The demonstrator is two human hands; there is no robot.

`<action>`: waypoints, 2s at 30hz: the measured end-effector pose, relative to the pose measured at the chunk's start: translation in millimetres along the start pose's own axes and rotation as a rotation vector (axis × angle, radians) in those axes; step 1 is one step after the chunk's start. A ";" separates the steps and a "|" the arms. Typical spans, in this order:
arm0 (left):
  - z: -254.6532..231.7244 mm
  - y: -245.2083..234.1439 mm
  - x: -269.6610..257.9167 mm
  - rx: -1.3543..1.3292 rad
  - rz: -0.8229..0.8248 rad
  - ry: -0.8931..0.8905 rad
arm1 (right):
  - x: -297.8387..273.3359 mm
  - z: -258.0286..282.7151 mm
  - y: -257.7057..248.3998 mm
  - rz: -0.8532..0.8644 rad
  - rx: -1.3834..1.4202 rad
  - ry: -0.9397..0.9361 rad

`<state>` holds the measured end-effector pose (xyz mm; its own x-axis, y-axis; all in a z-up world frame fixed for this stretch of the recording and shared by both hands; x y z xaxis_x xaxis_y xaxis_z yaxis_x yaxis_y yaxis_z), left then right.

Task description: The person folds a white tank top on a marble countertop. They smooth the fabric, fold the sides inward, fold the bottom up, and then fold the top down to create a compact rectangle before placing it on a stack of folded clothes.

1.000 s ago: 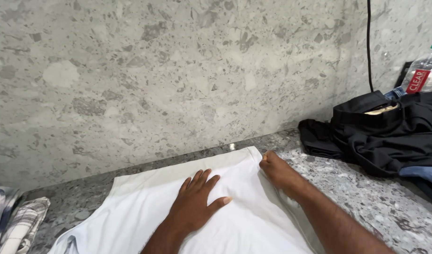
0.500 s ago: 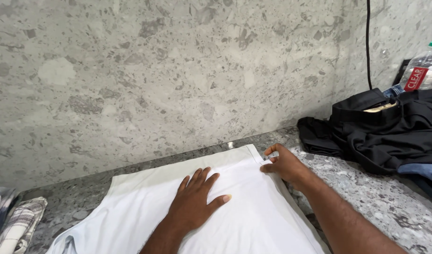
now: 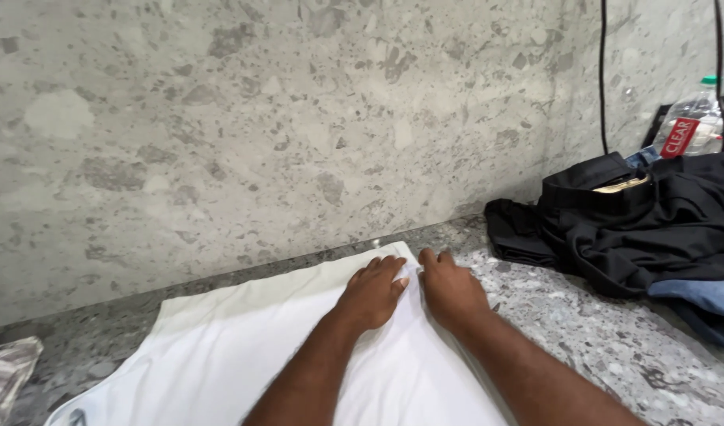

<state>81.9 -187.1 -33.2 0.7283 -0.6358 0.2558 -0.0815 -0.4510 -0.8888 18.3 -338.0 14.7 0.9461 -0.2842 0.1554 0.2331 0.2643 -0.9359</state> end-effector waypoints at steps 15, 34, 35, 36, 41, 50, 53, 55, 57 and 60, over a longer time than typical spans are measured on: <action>-2.3 -3.2 13.2 0.238 0.008 -0.028 | 12.6 -15.5 -1.7 -0.045 -0.065 -0.017; -19.7 -9.6 -6.4 0.234 0.099 -0.098 | -114.2 -41.6 -22.7 0.444 -0.299 -0.358; -19.5 -9.3 -6.3 0.236 0.090 -0.099 | -112.8 -45.9 -23.9 0.439 -0.290 -0.400; -19.4 -9.2 -6.6 0.237 0.081 -0.100 | -111.7 -49.9 -25.3 0.434 -0.281 -0.442; -16.0 -6.4 -2.2 0.237 0.041 -0.091 | -120.4 -79.0 1.9 -0.270 -0.507 -0.747; -20.1 -7.3 -4.5 0.198 -0.041 -0.043 | -150.7 -89.3 12.1 -0.511 -0.594 -0.760; -23.5 -11.6 -9.6 0.148 -0.195 0.044 | -152.5 -89.8 9.4 -0.541 -0.590 -0.770; -24.7 -20.8 -17.3 0.122 -0.305 0.091 | -150.2 -93.0 9.3 -0.529 -0.569 -0.786; -23.0 -36.7 -31.4 0.084 -0.354 0.081 | -144.0 -97.1 12.8 -0.428 -0.496 -0.812; -5.7 -64.6 -71.6 0.122 -0.198 -0.058 | -152.9 -43.3 -36.7 0.083 -0.518 -0.569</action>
<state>31.2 -116.1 8.1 0.7600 -0.5041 0.4102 0.1468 -0.4817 -0.8640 -144.7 -344.2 11.6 0.9583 0.2726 0.0855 0.1539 -0.2406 -0.9583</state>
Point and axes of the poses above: each hand's wrist, its own x-axis towards the middle knuckle, its own y-axis out of the palm, z = x × y, the point moved 2 cm from there along x, towards the middle knuckle, and after that the axes turned 11 degrees about y, right-handed, at the moved point
